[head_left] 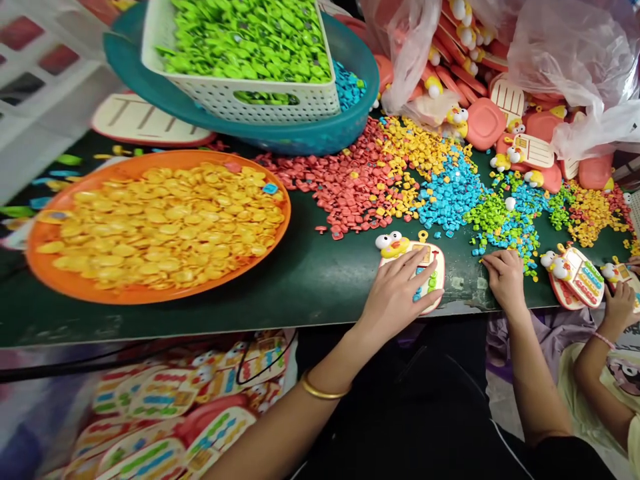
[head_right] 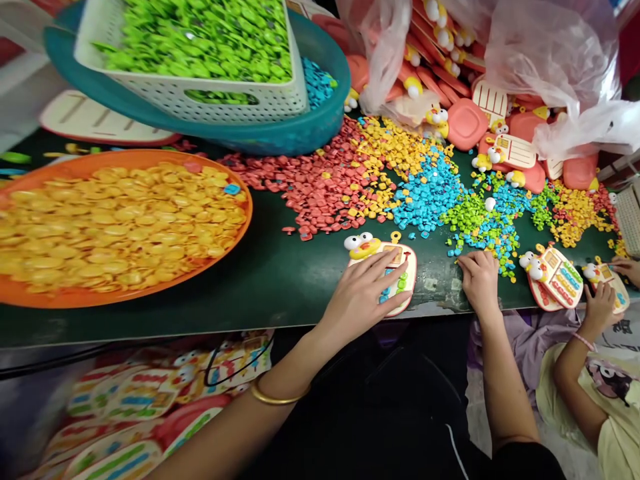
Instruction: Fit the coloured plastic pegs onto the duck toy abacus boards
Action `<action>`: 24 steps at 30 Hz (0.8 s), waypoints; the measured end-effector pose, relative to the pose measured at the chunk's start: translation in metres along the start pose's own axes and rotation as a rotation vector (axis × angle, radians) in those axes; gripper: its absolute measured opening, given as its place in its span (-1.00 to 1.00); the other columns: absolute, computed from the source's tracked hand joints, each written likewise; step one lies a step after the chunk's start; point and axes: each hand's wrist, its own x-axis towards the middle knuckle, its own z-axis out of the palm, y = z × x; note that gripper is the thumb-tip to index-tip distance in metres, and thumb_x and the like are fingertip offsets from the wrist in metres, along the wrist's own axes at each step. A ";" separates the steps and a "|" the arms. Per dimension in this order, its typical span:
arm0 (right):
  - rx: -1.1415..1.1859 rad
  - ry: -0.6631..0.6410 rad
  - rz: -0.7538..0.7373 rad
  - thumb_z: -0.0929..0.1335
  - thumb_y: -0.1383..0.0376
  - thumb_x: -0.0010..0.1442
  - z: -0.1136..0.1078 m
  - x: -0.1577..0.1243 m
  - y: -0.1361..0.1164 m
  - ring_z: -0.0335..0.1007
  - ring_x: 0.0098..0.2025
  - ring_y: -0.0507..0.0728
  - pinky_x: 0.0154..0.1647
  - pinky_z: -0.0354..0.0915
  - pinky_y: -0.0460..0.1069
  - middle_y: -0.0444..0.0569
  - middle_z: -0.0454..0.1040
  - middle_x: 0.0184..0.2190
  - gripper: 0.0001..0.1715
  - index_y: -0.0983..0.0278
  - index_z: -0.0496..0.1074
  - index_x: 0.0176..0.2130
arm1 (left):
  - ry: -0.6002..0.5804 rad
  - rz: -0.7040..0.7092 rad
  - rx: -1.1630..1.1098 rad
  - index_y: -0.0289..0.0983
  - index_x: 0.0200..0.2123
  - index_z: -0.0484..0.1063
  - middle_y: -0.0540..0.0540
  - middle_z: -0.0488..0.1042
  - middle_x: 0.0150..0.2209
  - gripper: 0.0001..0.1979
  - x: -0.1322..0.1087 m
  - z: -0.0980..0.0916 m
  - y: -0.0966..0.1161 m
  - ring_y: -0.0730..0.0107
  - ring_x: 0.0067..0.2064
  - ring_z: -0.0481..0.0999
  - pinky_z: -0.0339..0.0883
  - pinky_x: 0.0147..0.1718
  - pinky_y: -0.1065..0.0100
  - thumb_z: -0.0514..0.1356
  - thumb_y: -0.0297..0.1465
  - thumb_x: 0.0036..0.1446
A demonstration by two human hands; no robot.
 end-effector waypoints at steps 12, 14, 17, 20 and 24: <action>0.504 0.087 -0.022 0.36 0.28 0.28 -0.021 -0.021 -0.121 0.41 -0.34 0.08 -0.34 0.38 0.00 -0.05 0.44 -0.38 -0.82 0.12 0.61 -0.20 | 0.017 -0.639 -1.224 -0.31 -0.39 0.58 -0.07 0.59 -0.44 -0.53 -0.006 -0.017 0.049 0.38 -0.40 0.56 0.48 -0.33 0.37 0.27 0.03 0.09; 0.459 0.142 -0.033 0.36 0.29 0.29 -0.013 -0.022 -0.124 0.42 -0.35 0.08 -0.35 0.39 -0.01 -0.05 0.45 -0.38 -0.81 0.12 0.61 -0.21 | -0.003 -0.741 -1.412 -0.33 -0.38 0.59 -0.08 0.61 -0.41 -0.51 -0.007 -0.016 0.046 0.36 -0.37 0.59 0.51 -0.23 0.33 0.35 0.04 -0.02; 0.393 0.160 -0.089 0.36 0.30 0.29 -0.007 -0.022 -0.123 0.43 -0.35 0.07 -0.35 0.40 -0.02 -0.03 0.47 -0.37 -0.79 0.11 0.62 -0.17 | 0.032 -0.828 -1.549 -0.34 -0.38 0.60 -0.10 0.62 -0.40 -0.55 -0.007 -0.016 0.045 0.32 -0.34 0.62 0.52 -0.16 0.28 0.45 -0.05 -0.13; 0.361 0.073 -0.155 0.36 0.30 0.30 -0.010 -0.022 -0.123 0.43 -0.33 0.08 -0.33 0.41 -0.01 -0.01 0.49 -0.34 -0.76 0.08 0.61 -0.10 | 0.101 -0.861 -1.589 -0.35 -0.39 0.60 -0.12 0.62 -0.40 -0.57 -0.007 -0.018 0.049 0.26 -0.33 0.63 0.53 -0.20 0.23 0.45 -0.08 -0.13; 0.407 -0.005 -0.173 0.35 0.26 0.30 -0.016 -0.010 -0.120 0.44 -0.31 0.09 -0.32 0.41 -0.01 -0.01 0.50 -0.32 -0.76 0.10 0.61 -0.10 | 0.081 -0.746 -1.379 -0.34 -0.32 0.62 -0.15 0.63 -0.36 -0.54 -0.006 -0.024 0.045 0.16 -0.27 0.62 0.52 -0.20 0.19 0.33 -0.01 0.03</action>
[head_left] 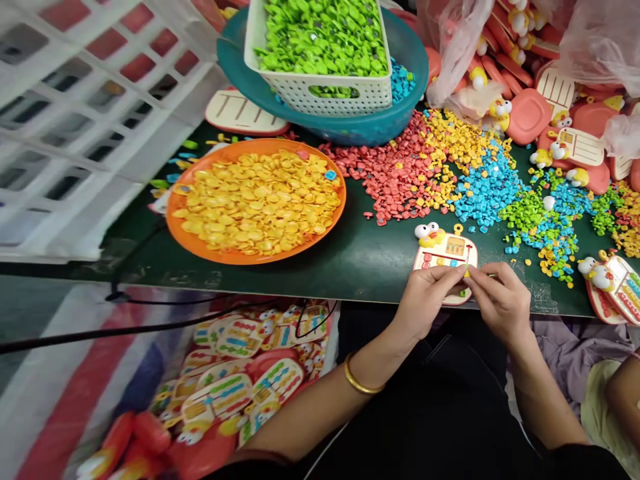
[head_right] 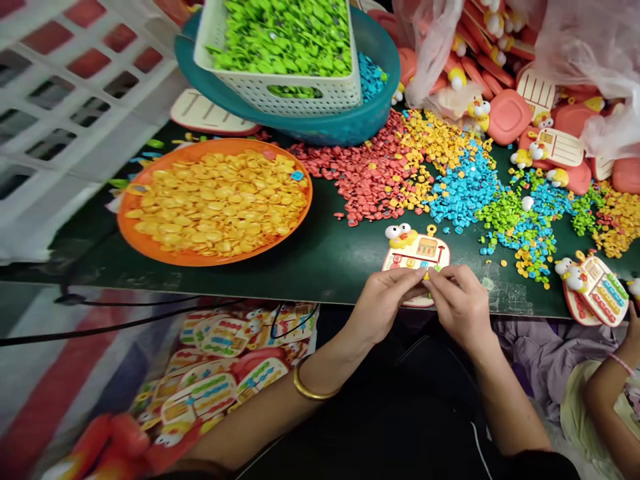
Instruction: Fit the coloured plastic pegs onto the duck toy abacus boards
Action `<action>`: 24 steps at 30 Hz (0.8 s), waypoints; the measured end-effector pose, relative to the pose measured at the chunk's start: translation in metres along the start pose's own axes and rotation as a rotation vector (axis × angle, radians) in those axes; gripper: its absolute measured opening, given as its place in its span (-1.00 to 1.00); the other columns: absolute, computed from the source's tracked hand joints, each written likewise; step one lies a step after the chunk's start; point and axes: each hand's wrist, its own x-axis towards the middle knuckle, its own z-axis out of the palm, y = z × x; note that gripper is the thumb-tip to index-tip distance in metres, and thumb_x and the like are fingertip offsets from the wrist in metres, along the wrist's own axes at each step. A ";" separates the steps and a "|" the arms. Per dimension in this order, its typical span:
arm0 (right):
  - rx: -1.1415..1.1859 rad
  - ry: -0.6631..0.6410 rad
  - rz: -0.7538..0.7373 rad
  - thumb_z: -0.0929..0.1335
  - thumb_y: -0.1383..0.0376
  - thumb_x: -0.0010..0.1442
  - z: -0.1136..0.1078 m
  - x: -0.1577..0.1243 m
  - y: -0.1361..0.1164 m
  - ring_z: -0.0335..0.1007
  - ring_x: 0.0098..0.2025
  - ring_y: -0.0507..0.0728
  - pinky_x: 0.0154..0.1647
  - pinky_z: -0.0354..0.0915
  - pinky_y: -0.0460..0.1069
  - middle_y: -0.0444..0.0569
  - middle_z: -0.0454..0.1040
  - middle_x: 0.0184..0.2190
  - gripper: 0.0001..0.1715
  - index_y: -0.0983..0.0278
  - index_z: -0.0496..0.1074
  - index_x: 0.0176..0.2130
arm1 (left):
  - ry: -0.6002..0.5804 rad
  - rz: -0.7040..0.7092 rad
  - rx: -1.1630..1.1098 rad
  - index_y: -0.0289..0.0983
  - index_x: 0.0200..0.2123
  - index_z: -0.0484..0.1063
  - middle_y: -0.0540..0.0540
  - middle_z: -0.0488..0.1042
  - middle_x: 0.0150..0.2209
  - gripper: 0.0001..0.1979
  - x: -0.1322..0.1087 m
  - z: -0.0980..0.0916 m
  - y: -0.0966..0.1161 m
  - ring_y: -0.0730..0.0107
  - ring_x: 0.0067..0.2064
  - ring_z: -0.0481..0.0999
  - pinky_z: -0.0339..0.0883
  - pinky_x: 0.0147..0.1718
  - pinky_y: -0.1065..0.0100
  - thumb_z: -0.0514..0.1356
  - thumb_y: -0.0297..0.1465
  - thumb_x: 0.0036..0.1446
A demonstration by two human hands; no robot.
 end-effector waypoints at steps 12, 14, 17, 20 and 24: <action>-0.026 -0.265 0.147 0.34 0.22 0.27 0.016 0.043 0.065 0.41 -0.36 0.08 -0.30 0.35 -0.01 -0.04 0.46 -0.37 -0.75 0.22 0.64 -0.26 | 0.482 0.498 1.045 -0.28 0.30 0.16 -0.27 0.49 0.10 -0.43 0.037 -0.057 -0.032 0.04 0.13 0.41 0.23 0.08 0.04 0.12 -0.20 0.29; -0.047 -0.253 0.144 0.33 0.21 0.28 0.013 0.040 0.060 0.41 -0.35 0.08 -0.29 0.36 0.00 -0.03 0.46 -0.36 -0.73 0.22 0.63 -0.27 | 0.483 0.506 1.038 -0.27 0.29 0.17 -0.25 0.49 0.09 -0.44 0.036 -0.056 -0.033 0.06 0.12 0.41 0.22 0.08 0.07 0.13 -0.21 0.29; -0.044 -0.242 0.146 0.33 0.19 0.29 0.011 0.038 0.056 0.42 -0.31 0.11 -0.28 0.37 0.00 -0.01 0.46 -0.32 -0.73 0.21 0.62 -0.25 | 0.476 0.506 1.047 -0.26 0.27 0.21 -0.24 0.48 0.10 -0.48 0.035 -0.054 -0.031 0.07 0.12 0.41 0.22 0.07 0.09 0.11 -0.24 0.30; -0.020 -0.248 0.133 0.33 0.20 0.29 0.014 0.039 0.057 0.44 -0.27 0.12 -0.23 0.38 0.02 -0.01 0.46 -0.29 -0.75 0.19 0.61 -0.24 | 0.474 0.508 1.062 -0.24 0.24 0.25 -0.22 0.47 0.12 -0.53 0.034 -0.054 -0.029 0.08 0.12 0.40 0.21 0.07 0.11 0.11 -0.24 0.30; -0.012 -0.271 0.139 0.33 0.23 0.28 0.017 0.041 0.062 0.42 -0.28 0.11 -0.23 0.36 0.03 -0.02 0.45 -0.30 -0.78 0.21 0.58 -0.26 | 0.478 0.519 1.061 -0.23 0.21 0.28 -0.21 0.48 0.11 -0.55 0.034 -0.054 -0.030 0.09 0.11 0.41 0.21 0.06 0.12 0.12 -0.25 0.30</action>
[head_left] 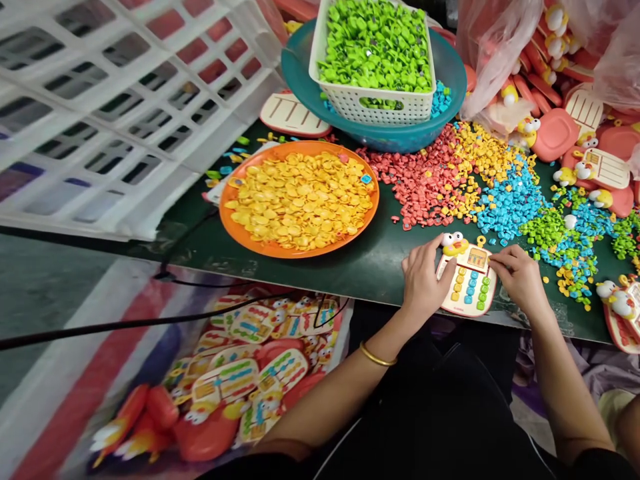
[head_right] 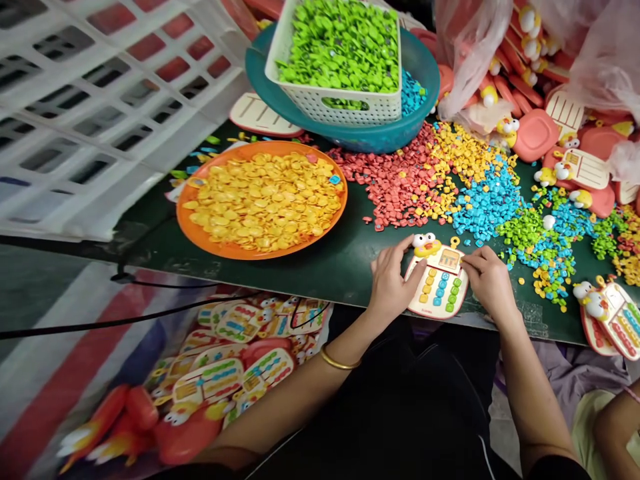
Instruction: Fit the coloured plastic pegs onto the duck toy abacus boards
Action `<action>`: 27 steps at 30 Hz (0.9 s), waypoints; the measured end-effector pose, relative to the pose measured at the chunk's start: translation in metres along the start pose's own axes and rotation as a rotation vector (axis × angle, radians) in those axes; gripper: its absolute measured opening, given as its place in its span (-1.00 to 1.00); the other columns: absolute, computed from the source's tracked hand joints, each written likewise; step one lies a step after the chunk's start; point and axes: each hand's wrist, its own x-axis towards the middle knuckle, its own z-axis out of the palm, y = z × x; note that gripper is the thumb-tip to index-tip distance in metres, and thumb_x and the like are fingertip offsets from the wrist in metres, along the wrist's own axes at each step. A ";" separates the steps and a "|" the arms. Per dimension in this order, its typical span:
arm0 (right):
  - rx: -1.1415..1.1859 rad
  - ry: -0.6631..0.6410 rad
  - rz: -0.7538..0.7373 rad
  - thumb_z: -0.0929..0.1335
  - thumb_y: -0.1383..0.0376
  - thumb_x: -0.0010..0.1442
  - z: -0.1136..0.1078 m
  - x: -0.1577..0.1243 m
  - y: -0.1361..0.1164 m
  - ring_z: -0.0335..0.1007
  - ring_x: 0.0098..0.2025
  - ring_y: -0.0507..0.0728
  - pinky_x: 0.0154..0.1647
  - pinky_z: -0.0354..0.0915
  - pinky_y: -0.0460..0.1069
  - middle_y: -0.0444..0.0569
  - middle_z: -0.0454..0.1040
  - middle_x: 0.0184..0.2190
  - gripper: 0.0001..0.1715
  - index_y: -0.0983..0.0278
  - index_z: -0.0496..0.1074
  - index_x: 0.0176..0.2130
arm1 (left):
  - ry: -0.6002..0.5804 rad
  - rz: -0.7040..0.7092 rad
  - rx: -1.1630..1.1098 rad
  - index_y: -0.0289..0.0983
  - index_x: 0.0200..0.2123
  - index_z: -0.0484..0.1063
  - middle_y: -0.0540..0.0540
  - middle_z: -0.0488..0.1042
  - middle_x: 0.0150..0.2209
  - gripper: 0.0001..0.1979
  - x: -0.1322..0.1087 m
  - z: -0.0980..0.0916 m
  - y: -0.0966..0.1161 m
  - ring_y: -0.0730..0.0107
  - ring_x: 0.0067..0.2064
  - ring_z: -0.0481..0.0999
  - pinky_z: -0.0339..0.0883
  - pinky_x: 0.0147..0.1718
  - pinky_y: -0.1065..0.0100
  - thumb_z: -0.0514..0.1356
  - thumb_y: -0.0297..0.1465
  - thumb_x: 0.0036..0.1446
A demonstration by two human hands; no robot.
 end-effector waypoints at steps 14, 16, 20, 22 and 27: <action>0.025 -0.247 0.041 0.34 0.27 0.22 -0.018 0.017 0.002 0.29 -0.32 0.08 -0.28 0.28 0.00 -0.08 0.33 -0.32 -0.93 0.23 0.40 -0.29 | 0.008 0.007 -0.016 -0.23 0.22 0.27 -0.19 0.49 0.10 -0.55 -0.001 -0.002 0.002 0.10 0.11 0.41 0.20 0.07 0.13 0.13 -0.27 0.30; 0.040 -0.226 0.059 0.35 0.27 0.21 -0.015 0.014 0.003 0.31 -0.32 0.09 -0.30 0.28 0.00 -0.07 0.34 -0.34 -0.92 0.24 0.42 -0.31 | 0.006 0.008 -0.019 -0.23 0.21 0.27 -0.19 0.49 0.10 -0.55 -0.001 -0.002 0.002 0.11 0.11 0.42 0.20 0.07 0.15 0.13 -0.27 0.30; 0.086 -0.111 0.083 0.37 0.26 0.20 -0.006 0.009 0.006 0.35 -0.29 0.11 -0.35 0.27 -0.02 -0.05 0.40 -0.34 -0.90 0.24 0.45 -0.35 | 0.012 0.042 -0.037 -0.25 0.21 0.27 -0.20 0.50 0.08 -0.56 -0.001 -0.004 0.001 0.14 0.08 0.44 0.20 0.07 0.17 0.12 -0.26 0.31; 0.104 -0.061 0.072 0.37 0.24 0.21 -0.002 0.006 0.007 0.35 -0.30 0.10 -0.34 0.27 -0.03 -0.05 0.42 -0.33 -0.89 0.24 0.45 -0.33 | 0.015 0.053 -0.043 -0.25 0.21 0.27 -0.19 0.50 0.07 -0.56 -0.001 -0.005 0.001 0.15 0.08 0.45 0.20 0.07 0.18 0.12 -0.26 0.31; 0.146 0.029 0.047 0.35 0.21 0.25 0.007 -0.002 0.010 0.33 -0.31 0.08 -0.29 0.30 -0.01 -0.07 0.41 -0.35 -0.85 0.22 0.45 -0.32 | 0.029 0.070 -0.050 -0.22 0.20 0.28 -0.17 0.51 0.08 -0.57 -0.002 -0.005 0.000 0.16 0.08 0.45 0.20 0.06 0.18 0.13 -0.27 0.31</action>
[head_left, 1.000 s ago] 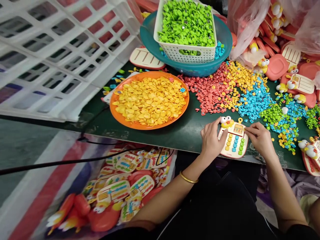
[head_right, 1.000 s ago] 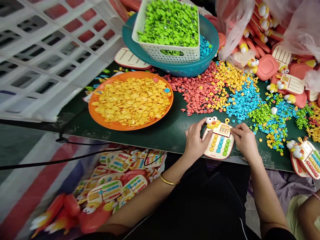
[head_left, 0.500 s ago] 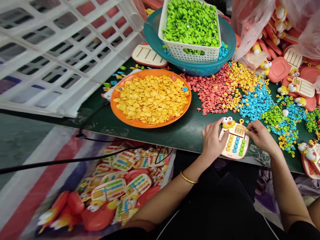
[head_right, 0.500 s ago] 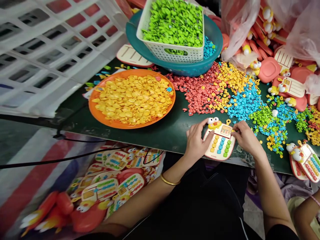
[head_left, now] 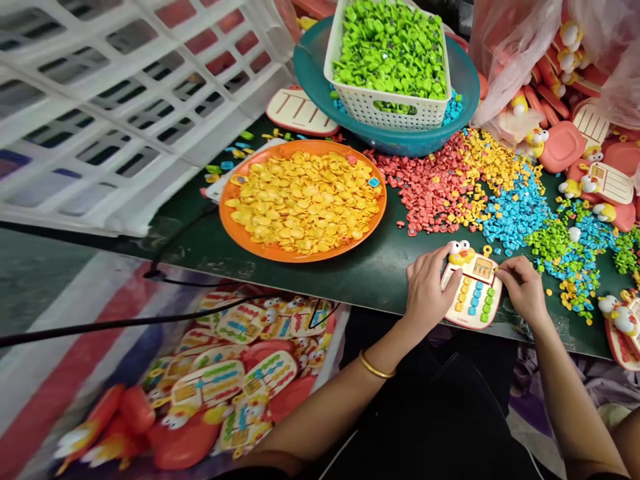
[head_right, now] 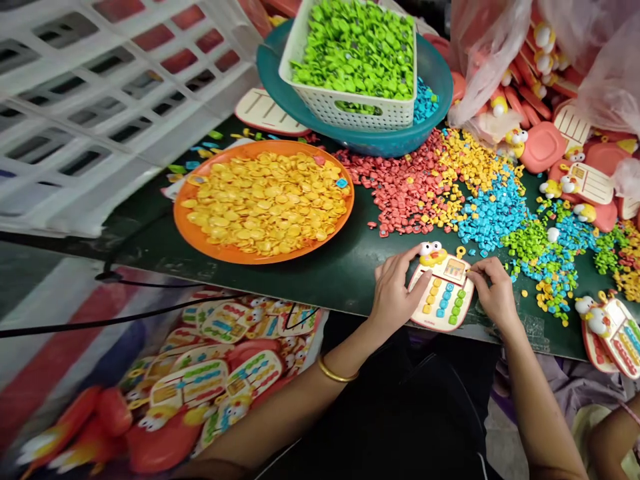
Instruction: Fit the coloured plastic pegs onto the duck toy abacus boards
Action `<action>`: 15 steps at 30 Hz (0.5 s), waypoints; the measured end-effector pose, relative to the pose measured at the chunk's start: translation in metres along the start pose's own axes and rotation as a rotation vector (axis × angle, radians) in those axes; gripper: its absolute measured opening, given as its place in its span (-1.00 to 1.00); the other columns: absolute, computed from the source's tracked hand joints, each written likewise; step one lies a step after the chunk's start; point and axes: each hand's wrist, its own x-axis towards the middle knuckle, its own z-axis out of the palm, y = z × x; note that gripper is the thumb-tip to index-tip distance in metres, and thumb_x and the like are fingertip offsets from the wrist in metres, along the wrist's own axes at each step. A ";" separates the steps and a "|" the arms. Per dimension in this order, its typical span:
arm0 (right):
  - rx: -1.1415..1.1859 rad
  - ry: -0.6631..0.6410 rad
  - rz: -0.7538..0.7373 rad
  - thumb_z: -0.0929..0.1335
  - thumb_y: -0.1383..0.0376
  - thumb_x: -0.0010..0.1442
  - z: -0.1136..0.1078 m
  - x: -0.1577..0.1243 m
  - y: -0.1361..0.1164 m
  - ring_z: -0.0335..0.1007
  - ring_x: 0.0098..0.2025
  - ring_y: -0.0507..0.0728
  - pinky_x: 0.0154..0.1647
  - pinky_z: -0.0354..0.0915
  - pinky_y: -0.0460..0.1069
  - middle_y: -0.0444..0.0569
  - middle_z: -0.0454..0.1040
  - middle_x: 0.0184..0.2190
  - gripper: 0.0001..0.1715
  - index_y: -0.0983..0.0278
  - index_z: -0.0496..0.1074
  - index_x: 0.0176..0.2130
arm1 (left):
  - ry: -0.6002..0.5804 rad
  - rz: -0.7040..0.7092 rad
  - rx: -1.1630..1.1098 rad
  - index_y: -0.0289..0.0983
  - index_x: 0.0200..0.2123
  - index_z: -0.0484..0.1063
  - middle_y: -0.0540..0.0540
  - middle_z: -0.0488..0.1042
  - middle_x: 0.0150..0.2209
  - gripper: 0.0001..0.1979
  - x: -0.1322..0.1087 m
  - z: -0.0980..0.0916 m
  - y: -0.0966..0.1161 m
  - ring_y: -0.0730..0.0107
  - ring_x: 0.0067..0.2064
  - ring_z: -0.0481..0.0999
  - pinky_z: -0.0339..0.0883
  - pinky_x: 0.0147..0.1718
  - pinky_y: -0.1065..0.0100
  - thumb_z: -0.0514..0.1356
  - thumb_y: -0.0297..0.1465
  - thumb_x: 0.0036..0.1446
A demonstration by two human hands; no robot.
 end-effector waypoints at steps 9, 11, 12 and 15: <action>-0.085 0.099 0.009 0.38 0.18 0.24 0.004 -0.007 0.000 0.42 -0.26 0.12 -0.24 0.36 0.02 -0.03 0.48 -0.32 -0.81 0.20 0.58 -0.25 | 0.011 -0.004 -0.008 -0.22 0.19 0.30 -0.18 0.51 0.08 -0.59 0.000 0.000 -0.001 0.16 0.07 0.46 0.21 0.07 0.19 0.13 -0.27 0.31; -0.100 0.141 0.006 0.37 0.18 0.26 0.007 -0.010 -0.001 0.43 -0.26 0.12 -0.23 0.37 0.03 -0.03 0.48 -0.33 -0.79 0.20 0.59 -0.25 | 0.019 0.001 -0.010 -0.23 0.19 0.30 -0.18 0.51 0.08 -0.58 0.000 0.000 -0.001 0.16 0.07 0.46 0.21 0.07 0.19 0.13 -0.27 0.31; -0.100 0.161 0.013 0.36 0.17 0.26 0.010 -0.012 -0.001 0.43 -0.26 0.12 -0.23 0.37 0.04 -0.02 0.48 -0.33 -0.78 0.21 0.59 -0.25 | 0.022 0.005 -0.011 -0.24 0.19 0.30 -0.18 0.51 0.07 -0.58 0.000 0.000 -0.001 0.16 0.07 0.46 0.21 0.07 0.19 0.13 -0.27 0.31; -0.081 0.217 0.054 0.36 0.15 0.25 0.017 -0.015 -0.003 0.42 -0.28 0.12 -0.24 0.37 0.04 -0.02 0.48 -0.34 -0.76 0.22 0.59 -0.26 | 0.020 0.012 -0.015 -0.24 0.19 0.30 -0.19 0.51 0.08 -0.58 0.000 -0.001 -0.001 0.16 0.07 0.47 0.22 0.07 0.18 0.13 -0.27 0.31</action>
